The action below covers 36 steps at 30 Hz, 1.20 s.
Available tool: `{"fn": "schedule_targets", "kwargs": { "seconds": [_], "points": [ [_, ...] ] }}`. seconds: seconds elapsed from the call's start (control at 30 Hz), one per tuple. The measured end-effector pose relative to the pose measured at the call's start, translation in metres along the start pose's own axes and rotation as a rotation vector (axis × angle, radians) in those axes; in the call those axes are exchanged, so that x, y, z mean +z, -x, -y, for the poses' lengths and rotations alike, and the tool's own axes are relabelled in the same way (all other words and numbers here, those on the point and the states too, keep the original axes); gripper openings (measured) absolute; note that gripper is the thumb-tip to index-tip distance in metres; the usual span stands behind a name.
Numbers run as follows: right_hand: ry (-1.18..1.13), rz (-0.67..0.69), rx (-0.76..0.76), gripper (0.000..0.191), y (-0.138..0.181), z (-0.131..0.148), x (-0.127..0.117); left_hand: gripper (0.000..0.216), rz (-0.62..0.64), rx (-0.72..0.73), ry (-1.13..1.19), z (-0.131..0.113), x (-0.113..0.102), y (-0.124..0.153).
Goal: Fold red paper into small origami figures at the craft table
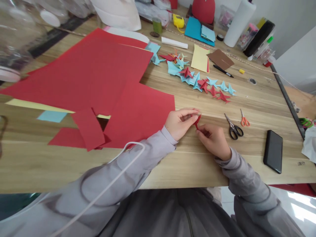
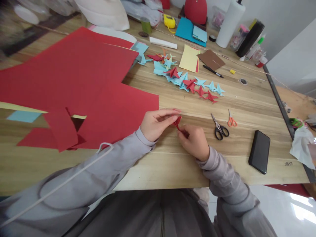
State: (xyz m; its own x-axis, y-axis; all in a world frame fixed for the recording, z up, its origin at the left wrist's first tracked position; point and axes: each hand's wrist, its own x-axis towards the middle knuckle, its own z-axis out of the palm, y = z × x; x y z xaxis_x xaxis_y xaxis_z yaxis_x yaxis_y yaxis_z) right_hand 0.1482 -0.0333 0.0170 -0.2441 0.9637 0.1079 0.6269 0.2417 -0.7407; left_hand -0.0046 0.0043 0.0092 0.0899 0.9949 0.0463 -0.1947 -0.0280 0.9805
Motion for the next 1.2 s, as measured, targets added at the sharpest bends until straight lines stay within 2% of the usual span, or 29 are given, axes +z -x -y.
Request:
{"fn": "schedule_targets", "kwargs": {
  "seconds": [0.1,0.27,0.47,0.57,0.67,0.77,0.9,0.97,1.1,1.13,1.2],
  "points": [
    [-0.063,-0.150,0.073,0.017,-0.004,-0.005,-0.007,0.030,0.003,-0.103,0.161,-0.007,-0.001,-0.001],
    [-0.425,-0.278,0.179,0.018,-0.011,-0.010,-0.013,0.035,0.081,-0.255,0.491,-0.013,-0.002,0.000],
    [-0.630,-0.381,0.211,0.017,-0.014,-0.010,-0.015,0.039,0.208,-0.267,0.486,-0.014,-0.003,0.000],
    [-0.656,-0.397,0.221,0.018,-0.015,-0.009,-0.018,0.045,0.203,-0.249,0.405,-0.013,-0.006,-0.004],
    [-0.668,-0.371,0.221,0.017,-0.016,-0.009,-0.022,0.049,0.092,-0.201,0.331,-0.010,-0.010,-0.009],
    [-0.700,-0.336,0.239,0.017,-0.017,-0.010,-0.025,0.047,0.038,-0.071,0.234,-0.008,-0.014,-0.011],
    [-0.747,-0.248,0.287,0.016,-0.017,-0.012,-0.027,0.033,0.139,0.173,0.000,-0.007,-0.014,-0.006],
    [-0.748,-0.187,0.287,0.016,-0.017,-0.012,-0.029,0.031,0.207,0.238,-0.105,-0.006,-0.013,-0.001],
    [-0.704,-0.084,0.297,0.016,-0.016,-0.009,-0.031,0.064,0.290,0.142,-0.091,-0.003,-0.009,0.004],
    [-0.691,-0.056,0.302,0.016,-0.016,-0.008,-0.032,0.066,0.308,0.104,-0.074,-0.002,-0.008,0.004],
    [-0.681,-0.007,0.315,0.018,-0.015,-0.006,-0.033,0.057,0.351,0.044,-0.075,0.000,-0.007,0.005]
  ]
}}
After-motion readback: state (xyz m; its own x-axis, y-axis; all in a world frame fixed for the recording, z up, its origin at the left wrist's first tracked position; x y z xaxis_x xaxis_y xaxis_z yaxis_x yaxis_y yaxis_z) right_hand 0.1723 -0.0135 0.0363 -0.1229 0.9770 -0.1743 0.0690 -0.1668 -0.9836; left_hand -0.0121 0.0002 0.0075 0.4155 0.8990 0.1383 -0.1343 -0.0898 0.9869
